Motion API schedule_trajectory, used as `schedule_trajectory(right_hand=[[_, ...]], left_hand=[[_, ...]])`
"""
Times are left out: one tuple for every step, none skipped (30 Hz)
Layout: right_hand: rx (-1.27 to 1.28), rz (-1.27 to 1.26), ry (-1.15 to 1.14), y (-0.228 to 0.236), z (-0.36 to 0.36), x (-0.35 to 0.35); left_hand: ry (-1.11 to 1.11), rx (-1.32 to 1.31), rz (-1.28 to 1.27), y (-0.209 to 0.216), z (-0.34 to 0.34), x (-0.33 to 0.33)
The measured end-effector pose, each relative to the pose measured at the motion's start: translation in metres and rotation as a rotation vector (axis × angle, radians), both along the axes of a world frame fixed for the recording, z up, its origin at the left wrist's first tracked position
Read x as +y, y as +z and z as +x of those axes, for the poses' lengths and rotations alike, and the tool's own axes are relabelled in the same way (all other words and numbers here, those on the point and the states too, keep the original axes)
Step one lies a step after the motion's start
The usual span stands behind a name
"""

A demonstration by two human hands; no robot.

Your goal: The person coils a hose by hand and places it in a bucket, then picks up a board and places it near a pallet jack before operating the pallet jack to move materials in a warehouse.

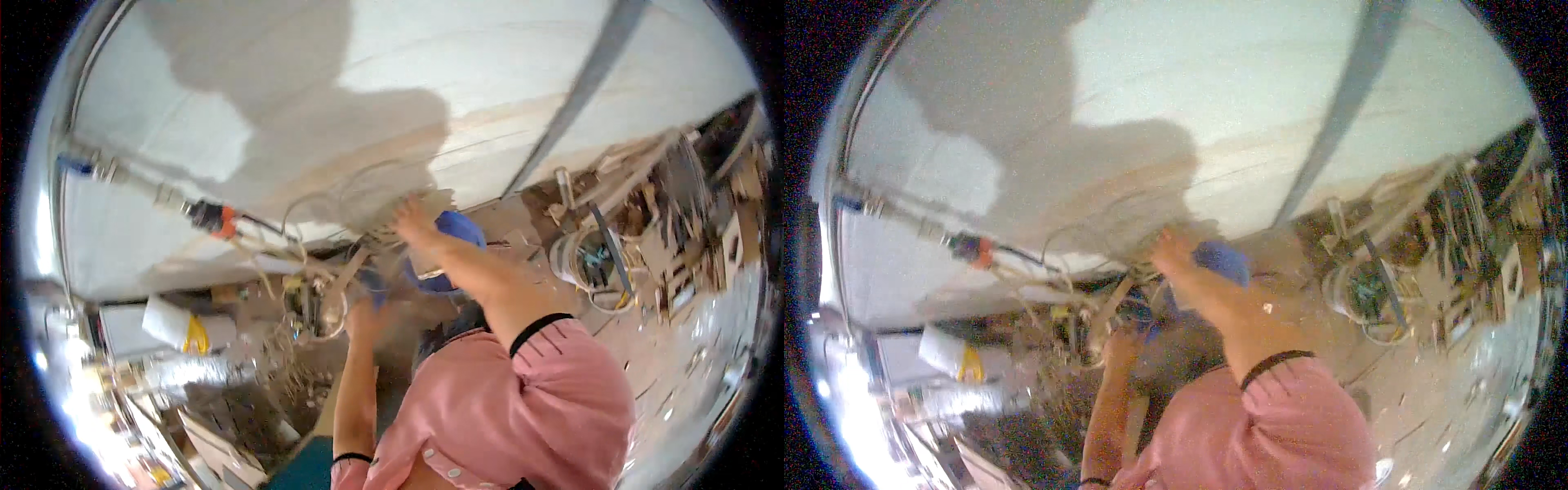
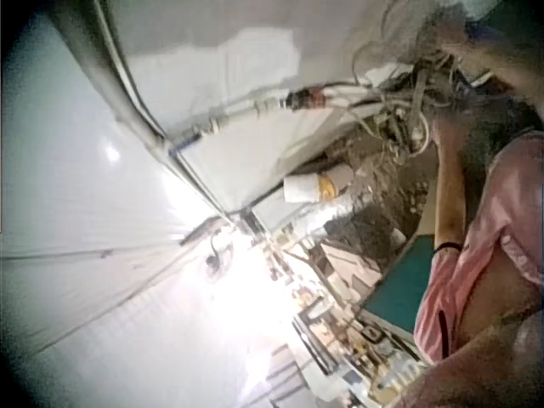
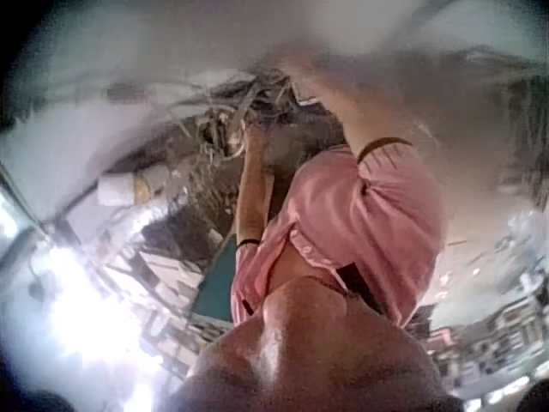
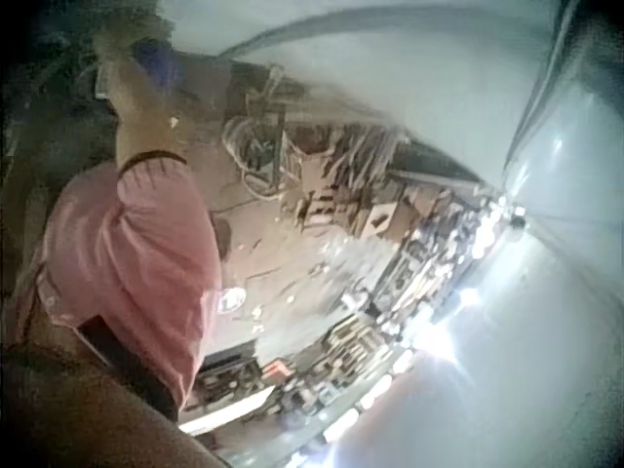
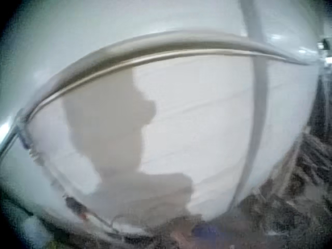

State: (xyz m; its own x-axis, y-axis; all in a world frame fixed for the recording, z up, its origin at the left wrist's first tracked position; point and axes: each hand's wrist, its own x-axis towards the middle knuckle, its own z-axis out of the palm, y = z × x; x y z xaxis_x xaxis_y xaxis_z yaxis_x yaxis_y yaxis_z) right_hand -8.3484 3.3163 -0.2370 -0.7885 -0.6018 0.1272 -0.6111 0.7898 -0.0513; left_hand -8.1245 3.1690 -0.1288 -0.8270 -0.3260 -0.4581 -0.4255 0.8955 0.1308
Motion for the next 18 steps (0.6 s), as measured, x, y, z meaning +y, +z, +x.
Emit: schedule_trajectory(right_hand=[[-0.076, -0.071, 0.004, -0.007, 0.015, -0.024], [-0.13, -0.096, -0.015, -0.013, 0.026, -0.023], [-0.112, -0.126, 0.032, -0.003, 0.048, -0.019], [-0.084, -0.16, 0.078, 0.016, 0.071, -0.009], [-0.061, -0.194, 0.115, 0.034, 0.094, 0.006], [-0.059, -0.227, 0.105, 0.039, 0.113, 0.034], [-0.079, -0.262, 0.066, 0.035, 0.135, 0.06], [-0.119, -0.327, 0.016, 0.02, 0.159, 0.08], [-0.155, -0.395, -0.013, 0.01, 0.183, 0.106], [-0.362, -0.32, -0.106, 0.027, 0.205, 0.129], [-0.575, -0.248, -0.198, 0.052, 0.228, 0.154], [-0.619, -0.298, -0.407, 0.05, 0.252, 0.18], [-0.963, -0.358, -0.652, 0.071, 0.268, 0.201], [-0.921, -0.462, -1.032, -0.03, 0.331, 0.253], [-1.002, -0.505, -1.26, 0.045, 0.322, 0.256], [-0.883, -0.775, -1.543, -0.025, 0.395, 0.31], [-0.536, -0.549, -1.666, -0.039, 0.435, 0.325], [-0.388, -0.943, -1.891, -0.041, 0.47, 0.336]], left_hand=[[0.037, 0.04, -0.017, -0.026, 0.017, -0.017], [0.058, 0.038, 0.034, -0.028, 0.016, -0.015], [0.098, 0.025, 0.08, -0.029, 0.025, -0.016], [0.084, -0.016, 0.11, -0.05, 0.04, -0.032], [0.066, -0.053, 0.137, -0.071, 0.051, -0.043], [-0.009, -0.063, 0.157, -0.075, 0.047, -0.034], [-0.028, -0.103, 0.187, -0.074, 0.042, -0.023], [-0.042, -0.138, 0.209, -0.071, 0.039, -0.018], [-0.095, -0.136, 0.214, -0.079, 0.042, -0.019], [-0.084, -0.111, 0.342, -0.103, 0.052, -0.03], [-0.07, -0.094, 0.472, -0.125, 0.063, -0.042], [-0.116, -0.103, 0.477, -0.142, 0.069, -0.05], [-0.15, -0.015, 0.518, -0.159, 0.076, -0.061], [-0.232, 0.067, 0.586, -0.161, 0.069, -0.052], [-0.164, 0.064, 0.653, -0.176, 0.071, -0.075], [-0.247, 0.044, 0.696, -0.169, 0.055, -0.051], [-0.185, 0.018, 0.705, -0.165, 0.049, -0.047], [-0.131, -0.017, 0.717, -0.157, 0.044, -0.038]])
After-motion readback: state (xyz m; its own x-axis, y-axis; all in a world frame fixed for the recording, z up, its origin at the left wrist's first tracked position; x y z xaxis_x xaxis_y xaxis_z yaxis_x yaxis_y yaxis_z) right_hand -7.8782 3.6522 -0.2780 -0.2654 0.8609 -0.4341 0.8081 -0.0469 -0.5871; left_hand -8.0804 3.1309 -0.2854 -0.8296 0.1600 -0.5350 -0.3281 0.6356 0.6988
